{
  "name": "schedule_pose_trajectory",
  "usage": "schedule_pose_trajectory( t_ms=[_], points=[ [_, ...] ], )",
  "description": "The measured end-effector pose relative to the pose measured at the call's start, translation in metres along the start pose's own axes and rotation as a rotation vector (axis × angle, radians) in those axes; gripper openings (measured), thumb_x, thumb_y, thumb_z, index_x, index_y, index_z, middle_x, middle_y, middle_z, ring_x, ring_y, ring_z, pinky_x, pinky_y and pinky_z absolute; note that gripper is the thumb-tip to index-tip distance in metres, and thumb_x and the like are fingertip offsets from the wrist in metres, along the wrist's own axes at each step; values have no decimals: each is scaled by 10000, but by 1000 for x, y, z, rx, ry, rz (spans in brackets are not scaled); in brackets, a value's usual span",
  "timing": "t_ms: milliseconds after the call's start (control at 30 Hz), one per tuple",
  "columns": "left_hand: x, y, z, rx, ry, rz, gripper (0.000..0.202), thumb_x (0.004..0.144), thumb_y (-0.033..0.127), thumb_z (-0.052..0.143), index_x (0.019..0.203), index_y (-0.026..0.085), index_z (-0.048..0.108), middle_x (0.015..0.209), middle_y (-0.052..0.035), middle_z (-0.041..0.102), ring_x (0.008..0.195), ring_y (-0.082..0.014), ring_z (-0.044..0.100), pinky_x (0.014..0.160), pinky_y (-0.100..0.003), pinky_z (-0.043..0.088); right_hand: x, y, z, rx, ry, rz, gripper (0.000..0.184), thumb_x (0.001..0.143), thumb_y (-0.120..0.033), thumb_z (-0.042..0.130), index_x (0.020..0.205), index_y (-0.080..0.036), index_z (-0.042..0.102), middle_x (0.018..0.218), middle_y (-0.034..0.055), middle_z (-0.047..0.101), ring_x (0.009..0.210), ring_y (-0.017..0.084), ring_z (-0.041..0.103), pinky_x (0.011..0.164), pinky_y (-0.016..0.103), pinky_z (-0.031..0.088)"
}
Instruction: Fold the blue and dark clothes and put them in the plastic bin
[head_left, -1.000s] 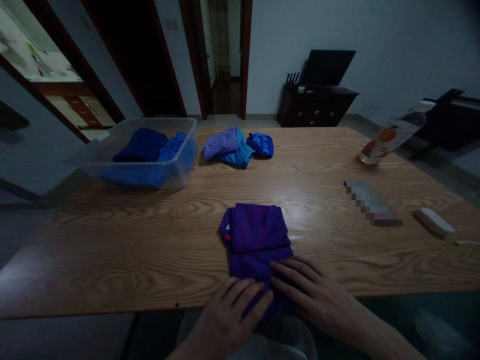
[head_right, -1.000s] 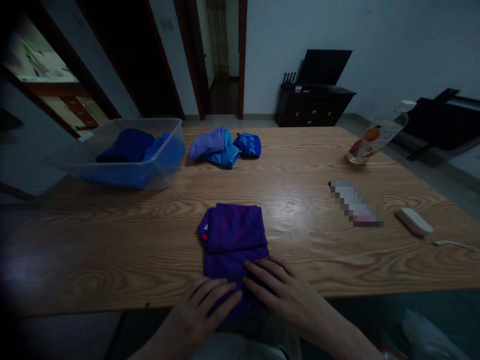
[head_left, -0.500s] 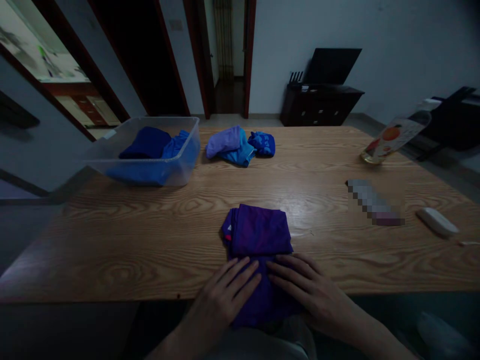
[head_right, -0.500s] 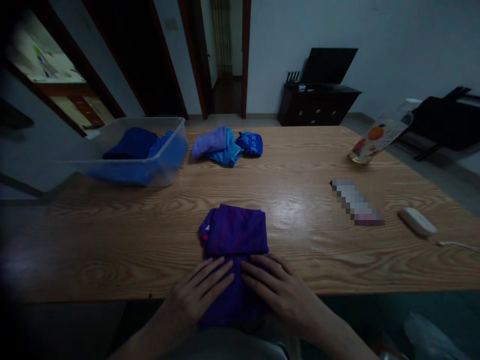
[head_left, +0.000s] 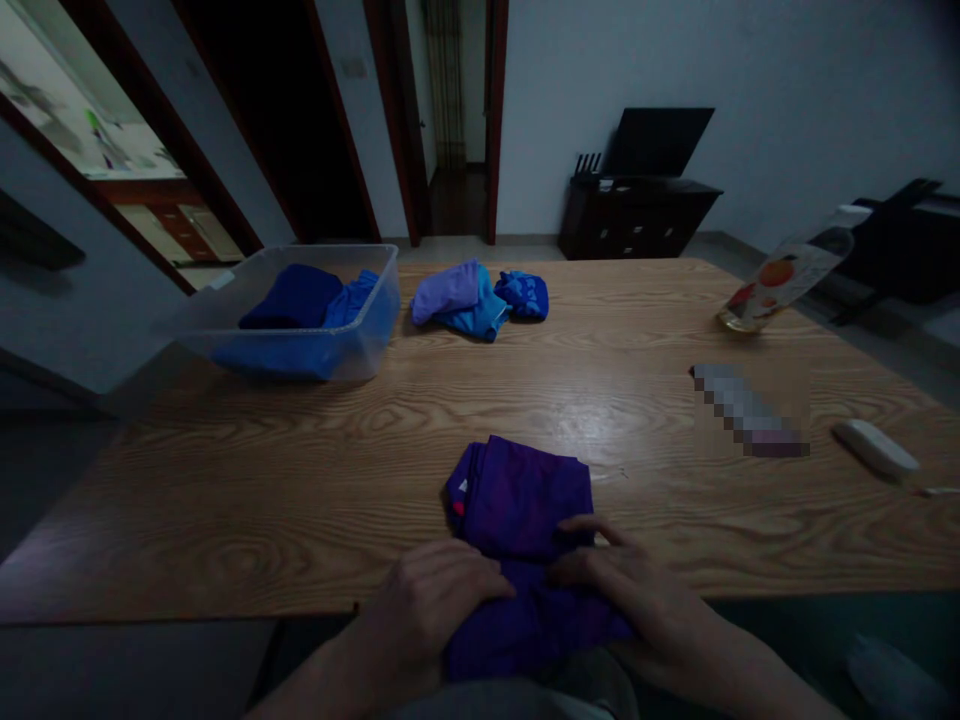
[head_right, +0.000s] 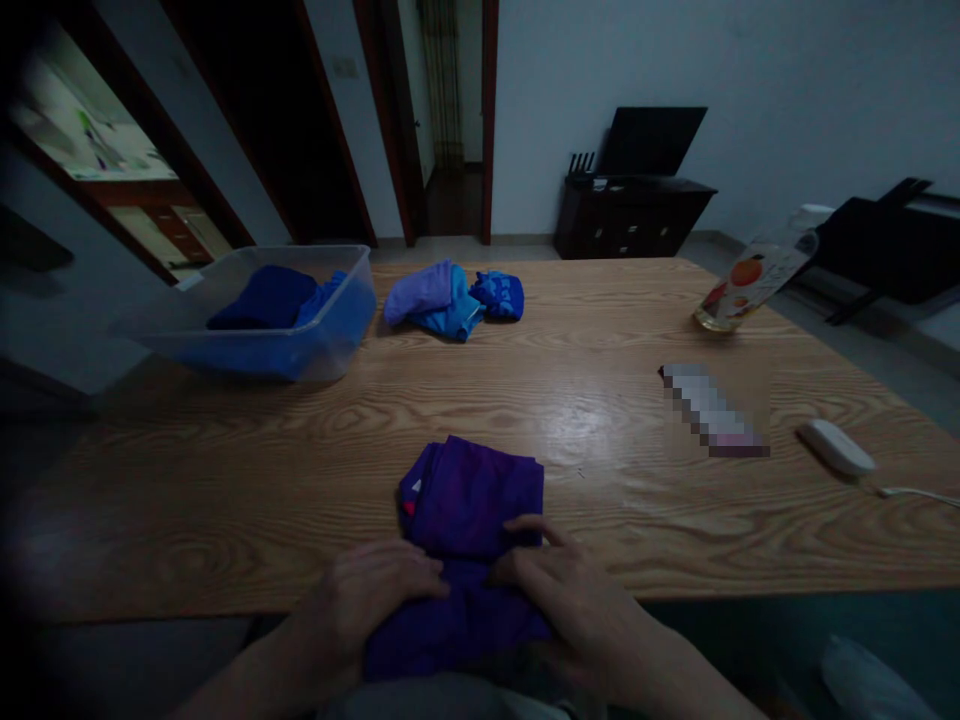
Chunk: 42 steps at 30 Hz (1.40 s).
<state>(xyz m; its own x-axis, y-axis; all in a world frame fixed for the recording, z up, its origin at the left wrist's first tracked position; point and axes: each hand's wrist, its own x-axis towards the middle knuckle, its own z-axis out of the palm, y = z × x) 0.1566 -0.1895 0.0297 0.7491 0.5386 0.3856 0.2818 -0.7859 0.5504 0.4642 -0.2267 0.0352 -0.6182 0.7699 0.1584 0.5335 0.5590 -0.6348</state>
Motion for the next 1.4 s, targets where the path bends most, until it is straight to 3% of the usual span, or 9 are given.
schedule_pose_trajectory(
  t_ms=[133,267,433,700,867,967,1100,1233,1400],
  points=[
    [31,-12,-7,-259,146,-485,343,922,224,704,1258,282,663,1174,-21,796,1052,-231,783,875,-335,632,14,19,-2,162,275,213,313,940,-162,542,1219,-257,647,1097,77,774,1001,249,755,779,334,609],
    [66,-38,2,-305,234,-660,432,973,360,721,1373,234,614,1354,-103,747,1263,-310,715,1090,-491,575,32,36,-3,257,456,352,216,1033,-341,587,1220,-248,640,1074,77,770,973,252,750,780,346,615],
    [81,-58,15,-201,204,-600,515,994,234,697,1475,265,514,1435,-99,705,1345,-285,681,1145,-488,548,40,45,-8,265,439,412,282,1063,-425,586,1286,-255,611,1151,98,785,1017,269,776,803,371,633],
    [86,-47,14,352,231,-533,458,1084,294,618,1522,234,496,1479,-145,658,1313,-331,686,1082,-526,580,42,64,-6,-235,432,494,422,1122,-483,454,1442,-219,530,756,22,723,618,262,713,555,349,509],
    [73,-26,17,488,59,-217,343,1100,172,508,1403,236,656,1521,-69,658,1429,-303,589,1228,-538,454,35,44,-4,-555,477,228,309,1105,-270,502,1376,-208,636,1139,148,753,1010,316,732,870,478,586],
    [65,-32,30,490,-86,-169,414,1136,291,474,1506,163,609,1581,-95,620,1518,-309,513,1288,-539,394,29,30,3,-547,268,42,354,1078,-249,565,1420,-217,649,1357,144,727,1257,334,674,1098,561,534],
    [64,-50,34,450,-135,-178,550,1160,398,420,1662,174,433,1743,-74,417,1645,-264,319,1350,-504,300,26,34,13,-570,126,81,670,1092,-412,577,1696,-202,378,1728,168,428,1581,377,412,1227,612,454],
    [74,-61,21,368,-206,-174,720,1127,618,404,1695,176,375,1769,-79,361,1662,-249,276,1383,-485,197,26,44,12,-599,102,149,777,1111,-479,528,1760,-222,186,1799,152,270,1660,360,265,1267,613,413],
    [81,-64,13,352,-321,-166,1196,902,956,424,1694,63,343,1765,-172,333,1652,-331,293,1374,-481,178,26,46,9,-607,51,156,1031,1024,-687,583,1763,-146,111,1806,191,205,1679,382,184,1331,624,292]
  ],
)
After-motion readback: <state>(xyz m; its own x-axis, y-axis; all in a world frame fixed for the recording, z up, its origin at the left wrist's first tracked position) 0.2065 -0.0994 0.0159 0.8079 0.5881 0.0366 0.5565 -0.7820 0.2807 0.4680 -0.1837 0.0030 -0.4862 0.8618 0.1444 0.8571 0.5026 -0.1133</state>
